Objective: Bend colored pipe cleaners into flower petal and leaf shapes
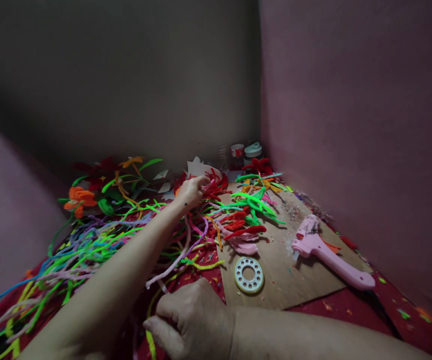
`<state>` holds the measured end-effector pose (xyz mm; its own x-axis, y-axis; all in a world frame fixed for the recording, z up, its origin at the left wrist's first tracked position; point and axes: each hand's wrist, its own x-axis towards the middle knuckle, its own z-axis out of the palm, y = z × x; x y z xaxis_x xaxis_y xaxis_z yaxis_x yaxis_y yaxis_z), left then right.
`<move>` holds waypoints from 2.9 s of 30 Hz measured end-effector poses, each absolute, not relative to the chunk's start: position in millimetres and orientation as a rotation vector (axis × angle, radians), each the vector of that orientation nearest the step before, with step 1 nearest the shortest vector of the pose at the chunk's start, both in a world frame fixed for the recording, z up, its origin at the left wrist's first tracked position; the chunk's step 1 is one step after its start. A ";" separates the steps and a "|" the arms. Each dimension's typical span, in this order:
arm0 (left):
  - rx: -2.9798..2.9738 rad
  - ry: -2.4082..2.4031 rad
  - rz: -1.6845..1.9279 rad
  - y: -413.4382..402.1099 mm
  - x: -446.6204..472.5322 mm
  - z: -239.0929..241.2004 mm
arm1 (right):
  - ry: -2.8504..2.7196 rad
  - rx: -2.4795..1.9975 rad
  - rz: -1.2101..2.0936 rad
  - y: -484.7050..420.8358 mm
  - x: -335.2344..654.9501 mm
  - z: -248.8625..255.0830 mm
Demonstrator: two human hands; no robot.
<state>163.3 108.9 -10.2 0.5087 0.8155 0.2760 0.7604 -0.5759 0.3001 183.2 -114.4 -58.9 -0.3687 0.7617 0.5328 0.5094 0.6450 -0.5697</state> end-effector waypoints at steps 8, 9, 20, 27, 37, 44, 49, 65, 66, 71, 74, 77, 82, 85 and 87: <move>2.788 1.325 0.385 109.2 163.4 -17.5 | -2.084 -0.999 0.385 -114.0 183.7 -56.6; 2.802 1.317 0.363 109.2 163.7 -17.8 | -2.081 -1.000 0.387 -113.6 183.7 -56.9; 2.668 1.257 0.812 82.5 168.9 0.8 | -2.086 -1.001 0.381 -112.3 184.3 -57.3; 2.421 0.964 0.196 39.6 186.2 1.1 | -2.122 -1.046 0.390 -114.6 185.3 -53.4; 2.428 1.000 -0.023 33.2 194.2 0.0 | -2.116 -1.046 0.407 -113.5 185.9 -53.3; 2.275 1.016 0.071 33.7 189.4 -12.6 | -2.091 -1.020 0.377 -114.9 185.0 -56.0; 2.169 1.054 0.205 39.0 185.1 -5.9 | -2.105 -1.032 0.402 -114.0 185.1 -56.6; 2.491 1.196 0.457 57.2 209.1 0.0 | -2.117 -1.035 0.399 -115.1 185.8 -54.4; 2.520 1.181 0.457 54.4 210.2 0.9 | -2.115 -1.030 0.394 -115.3 186.0 -54.3; 2.612 0.923 0.248 36.0 211.8 -1.4 | -2.138 -1.052 0.406 -115.4 188.1 -50.9; 2.722 0.780 0.147 28.4 210.5 -5.0 | -2.150 -1.061 0.420 -115.4 189.2 -49.0; 2.803 0.752 0.138 26.7 209.8 -8.1 | -2.159 -1.058 0.405 -115.5 189.2 -48.7; 2.509 0.808 0.383 30.2 210.7 -2.6 | -2.156 -1.054 0.399 -115.2 188.8 -50.2; 2.169 0.833 0.540 30.6 212.4 6.5 | -2.142 -1.047 0.391 -114.6 188.8 -50.8; 2.001 0.852 0.551 29.5 214.9 10.9 | -2.143 -1.059 0.389 -114.5 188.8 -50.7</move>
<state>214.9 29.5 10.9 0.6680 0.7419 0.0581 0.3578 -0.3886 0.8491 188.8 -114.5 -50.7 -0.4168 0.7836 0.4607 0.5718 0.6200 -0.5373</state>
